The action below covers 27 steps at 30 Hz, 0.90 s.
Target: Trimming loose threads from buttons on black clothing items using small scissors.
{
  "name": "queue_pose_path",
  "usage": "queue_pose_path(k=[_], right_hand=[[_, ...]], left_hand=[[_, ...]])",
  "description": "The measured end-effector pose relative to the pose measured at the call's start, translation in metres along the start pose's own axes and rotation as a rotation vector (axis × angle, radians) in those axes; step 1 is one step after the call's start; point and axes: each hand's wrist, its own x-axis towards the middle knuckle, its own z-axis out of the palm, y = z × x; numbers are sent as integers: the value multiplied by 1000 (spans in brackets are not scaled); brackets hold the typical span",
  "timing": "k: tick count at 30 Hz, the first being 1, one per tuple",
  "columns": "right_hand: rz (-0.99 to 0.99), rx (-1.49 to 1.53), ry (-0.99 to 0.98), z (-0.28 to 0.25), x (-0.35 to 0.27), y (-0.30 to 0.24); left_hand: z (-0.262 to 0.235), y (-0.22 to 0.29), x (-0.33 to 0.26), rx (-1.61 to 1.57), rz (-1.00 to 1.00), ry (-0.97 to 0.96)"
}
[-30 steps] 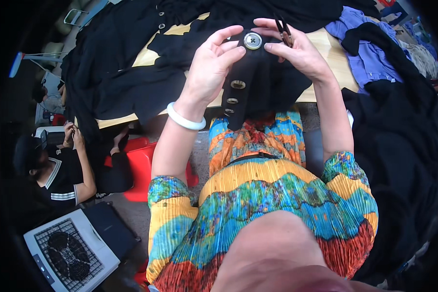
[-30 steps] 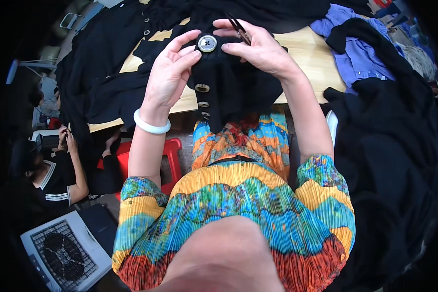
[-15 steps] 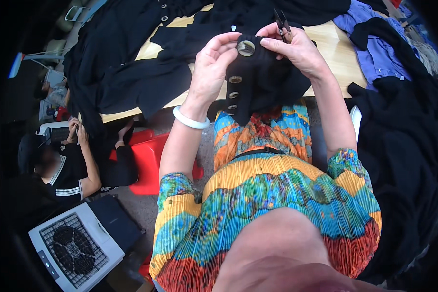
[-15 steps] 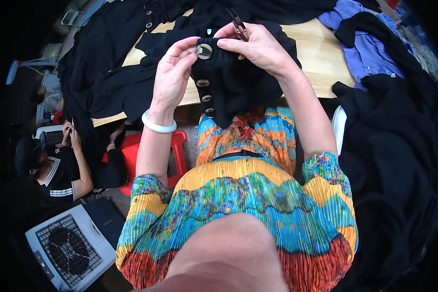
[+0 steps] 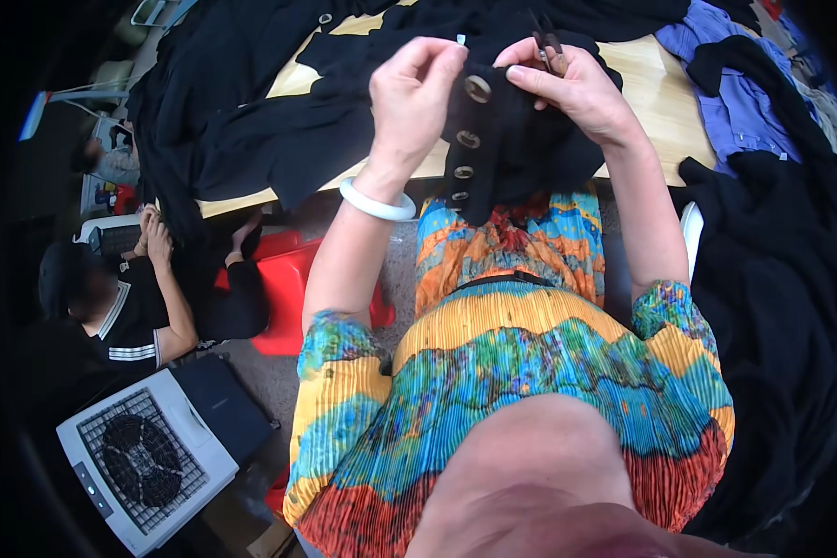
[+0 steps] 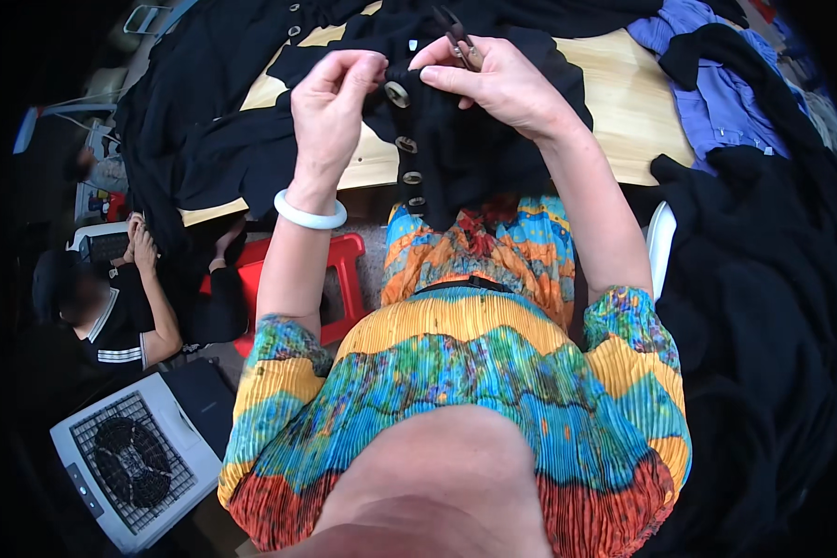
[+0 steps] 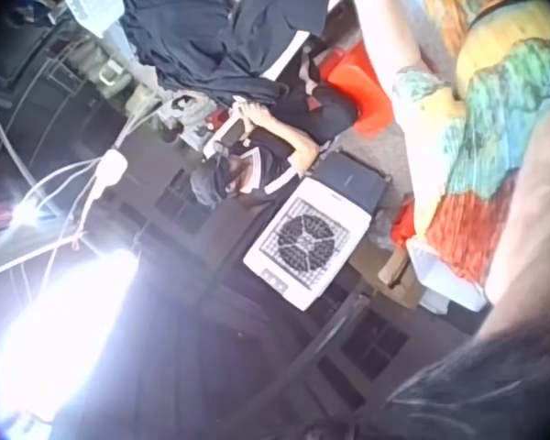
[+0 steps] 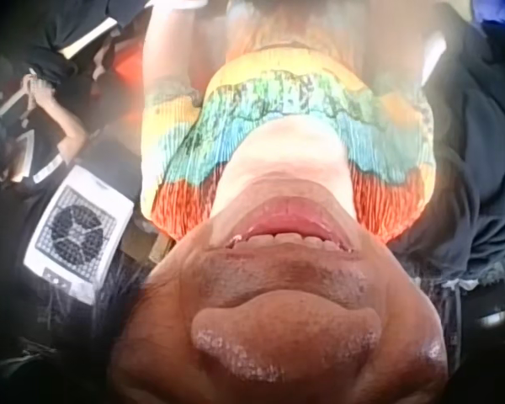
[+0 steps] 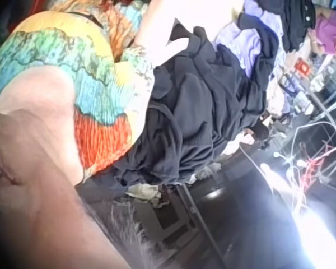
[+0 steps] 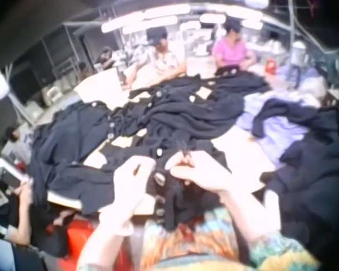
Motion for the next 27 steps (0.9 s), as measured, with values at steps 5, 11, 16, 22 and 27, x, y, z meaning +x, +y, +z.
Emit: queue_pose_path(k=[5, 11, 16, 22, 27], right_hand=[[5, 351, -90, -14, 0, 10], [35, 636, -63, -22, 9, 29], [63, 700, -21, -21, 8, 33], [60, 351, -36, -21, 8, 40], [66, 42, -15, -12, -1, 17]], left_hand=[[-5, -17, 0, -402, -298, -82], [10, -11, -25, -657, -421, -314], [7, -2, -25, -647, -339, -277], [6, 5, -29, -544, -316, -164], [7, 4, -27, -431, -295, -102]])
